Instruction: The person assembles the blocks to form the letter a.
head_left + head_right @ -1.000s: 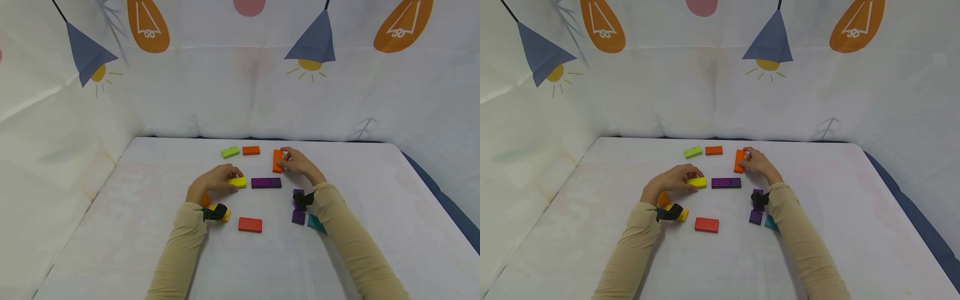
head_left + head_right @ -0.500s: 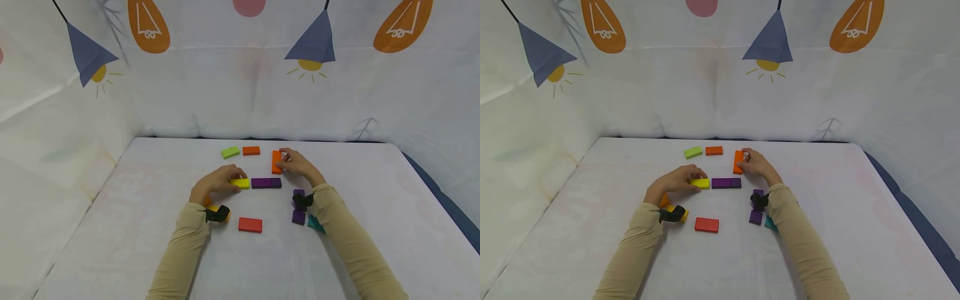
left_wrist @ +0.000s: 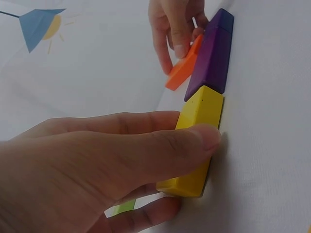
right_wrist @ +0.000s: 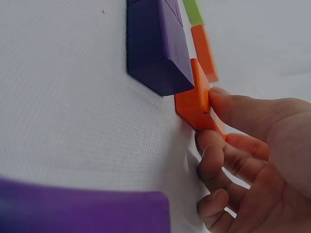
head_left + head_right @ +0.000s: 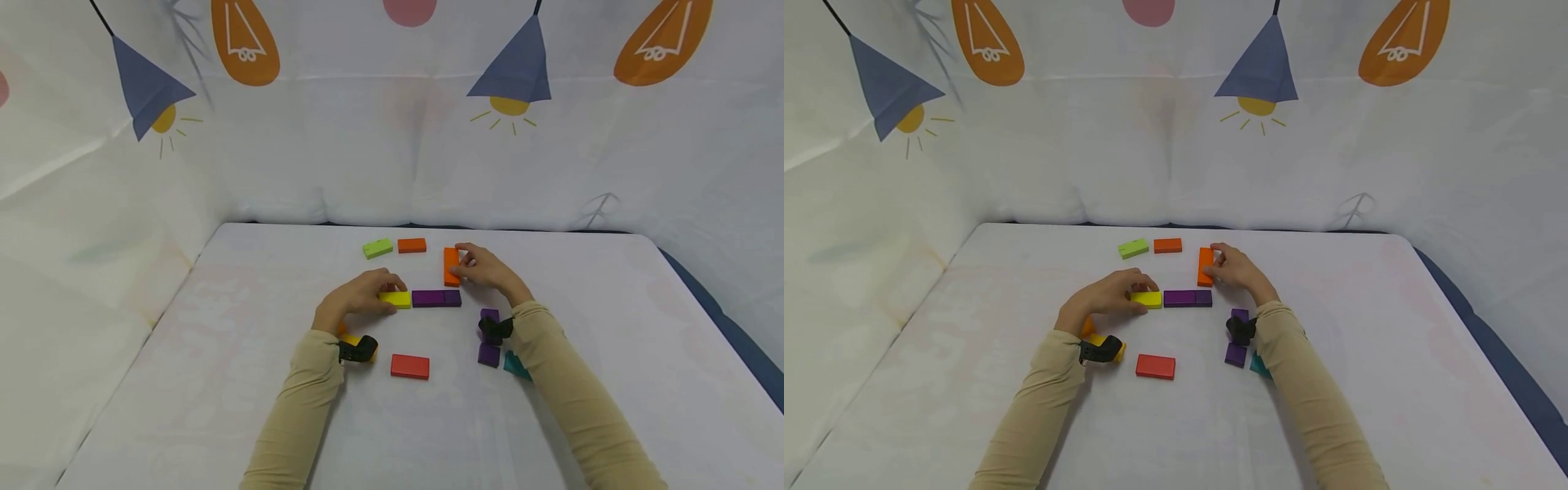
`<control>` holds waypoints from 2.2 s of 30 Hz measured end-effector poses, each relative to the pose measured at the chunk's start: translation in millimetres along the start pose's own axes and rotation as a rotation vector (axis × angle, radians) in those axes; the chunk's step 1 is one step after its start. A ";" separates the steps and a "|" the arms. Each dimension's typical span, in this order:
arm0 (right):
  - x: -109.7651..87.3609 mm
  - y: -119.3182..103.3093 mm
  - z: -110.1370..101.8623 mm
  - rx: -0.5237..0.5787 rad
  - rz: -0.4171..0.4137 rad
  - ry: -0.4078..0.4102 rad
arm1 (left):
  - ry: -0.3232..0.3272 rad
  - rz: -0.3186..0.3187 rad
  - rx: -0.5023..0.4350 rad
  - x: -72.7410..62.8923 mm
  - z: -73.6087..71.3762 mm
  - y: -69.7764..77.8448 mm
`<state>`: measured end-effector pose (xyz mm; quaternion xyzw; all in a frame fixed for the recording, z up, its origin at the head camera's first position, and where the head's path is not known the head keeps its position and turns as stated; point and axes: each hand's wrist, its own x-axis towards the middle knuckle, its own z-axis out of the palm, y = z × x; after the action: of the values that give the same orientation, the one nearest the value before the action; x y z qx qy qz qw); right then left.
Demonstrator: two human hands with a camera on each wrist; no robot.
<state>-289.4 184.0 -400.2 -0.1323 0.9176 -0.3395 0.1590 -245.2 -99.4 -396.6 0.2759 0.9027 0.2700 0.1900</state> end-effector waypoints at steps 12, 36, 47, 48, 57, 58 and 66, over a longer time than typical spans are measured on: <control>0.3 0.6 3.7 -0.005 0.016 -0.001 | 0.015 0.015 0.011 1.2 1.0 1.1; -0.4 2.2 6.6 -0.006 0.007 -0.007 | 0.026 0.038 0.040 3.3 3.0 -0.6; -2.5 0.6 6.4 0.009 0.011 -0.018 | 0.025 0.018 0.024 3.5 2.5 1.0; -2.7 0.5 6.5 0.011 0.012 -0.018 | 0.026 0.016 0.025 3.3 2.4 1.3; -1.8 1.6 7.4 0.021 0.009 -0.024 | 0.032 0.013 0.031 3.4 3.2 1.1; -1.8 1.7 7.4 0.021 0.003 -0.025 | 0.034 0.019 0.034 3.3 3.1 1.1; -2.8 0.4 7.2 0.021 -0.033 -0.029 | 0.049 0.061 0.048 2.9 3.0 0.4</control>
<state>-284.1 181.1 -405.1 -0.1507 0.9092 -0.3500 0.1679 -245.7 -96.2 -399.3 0.3010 0.9045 0.2607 0.1529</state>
